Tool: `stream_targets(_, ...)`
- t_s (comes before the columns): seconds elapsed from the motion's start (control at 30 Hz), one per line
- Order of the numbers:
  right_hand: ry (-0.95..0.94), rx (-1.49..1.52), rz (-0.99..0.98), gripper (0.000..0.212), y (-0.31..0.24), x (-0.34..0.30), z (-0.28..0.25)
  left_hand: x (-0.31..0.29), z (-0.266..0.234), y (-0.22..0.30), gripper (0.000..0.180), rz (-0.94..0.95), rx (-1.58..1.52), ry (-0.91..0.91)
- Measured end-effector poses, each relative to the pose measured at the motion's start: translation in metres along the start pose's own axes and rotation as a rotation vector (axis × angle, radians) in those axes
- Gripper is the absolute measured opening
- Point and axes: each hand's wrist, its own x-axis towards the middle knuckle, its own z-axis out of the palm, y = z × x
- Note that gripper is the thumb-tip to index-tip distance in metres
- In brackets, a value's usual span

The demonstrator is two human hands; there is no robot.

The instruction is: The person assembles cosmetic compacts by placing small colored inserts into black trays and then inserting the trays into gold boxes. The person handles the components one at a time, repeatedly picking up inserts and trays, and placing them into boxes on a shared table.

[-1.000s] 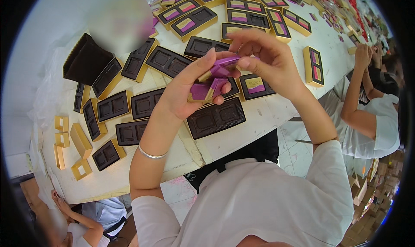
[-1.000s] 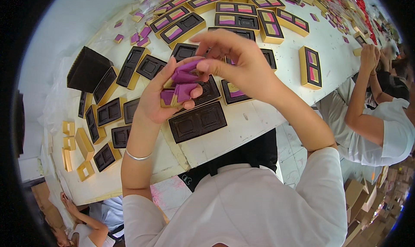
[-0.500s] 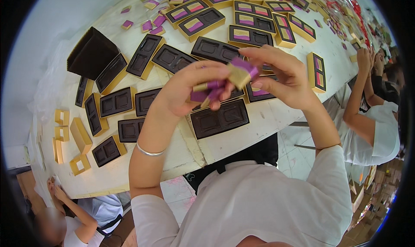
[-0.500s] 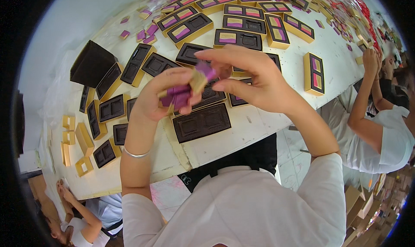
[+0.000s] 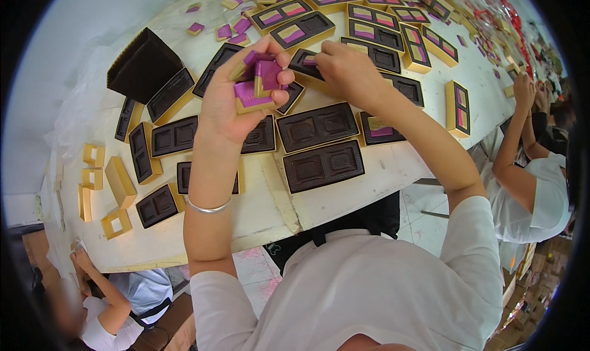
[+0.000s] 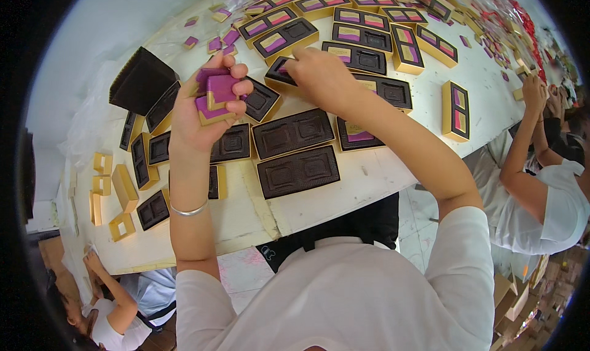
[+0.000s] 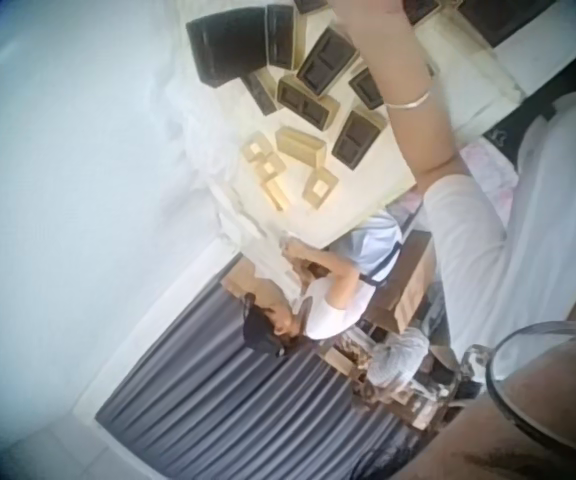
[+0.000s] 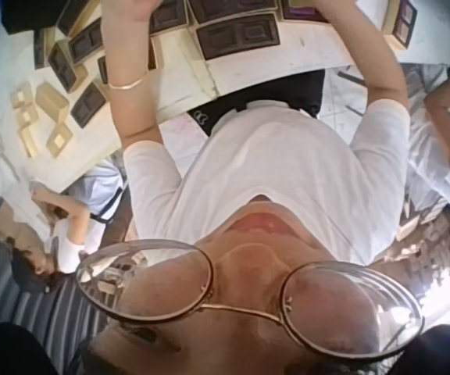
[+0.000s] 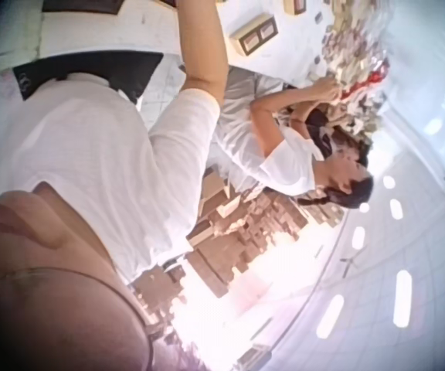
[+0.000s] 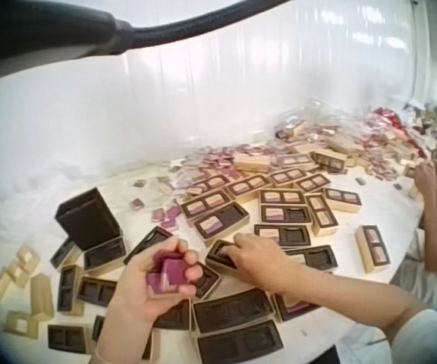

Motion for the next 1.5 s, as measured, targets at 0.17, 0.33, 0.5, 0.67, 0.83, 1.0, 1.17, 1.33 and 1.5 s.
stream_targets(0.17, -0.052, 0.119, 0.011, 0.006, 0.003, 0.002, 0.014, -0.006, 0.0, 0.012, 0.02, 0.07, -0.026, -0.058)
stream_targets(0.33, -0.059, 0.28, 0.086, 0.007, 0.017, 0.012, 0.017, -0.009, 0.0, 0.018, 0.018, 0.079, -0.065, -0.084)
stream_targets(0.5, -0.207, 0.326, 0.16, 0.014, 0.015, 0.021, 0.014, -0.012, -0.001, 0.021, 0.019, 0.089, -0.087, -0.111)
stream_targets(0.67, -0.17, 0.385, 0.021, 0.021, 0.011, 0.002, 0.014, -0.013, 0.0, 0.02, 0.021, 0.088, -0.088, -0.126)
stream_targets(0.83, -0.24, 0.444, -0.077, 0.021, 0.025, 0.005, -0.002, -0.006, 0.005, 0.006, 0.024, 0.024, 0.055, -0.013)
stream_targets(1.0, 0.248, 0.523, -0.125, 0.028, -0.03, 0.008, -0.053, -0.005, 0.01, -0.015, 0.027, 0.03, 0.254, 0.174)
stream_targets(1.17, 0.113, 0.658, -0.186, 0.027, -0.066, -0.004, -0.06, -0.019, 0.028, -0.036, 0.034, -0.01, 0.323, 0.355)
stream_targets(1.33, 0.235, 0.468, -0.299, 0.031, -0.068, -0.024, -0.069, -0.036, 0.02, -0.043, 0.042, -0.162, 0.215, 0.179)
stream_targets(1.5, 0.442, 0.199, -0.57, 0.03, -0.067, -0.047, -0.057, -0.053, 0.015, -0.04, 0.027, -0.148, 0.387, 0.096)
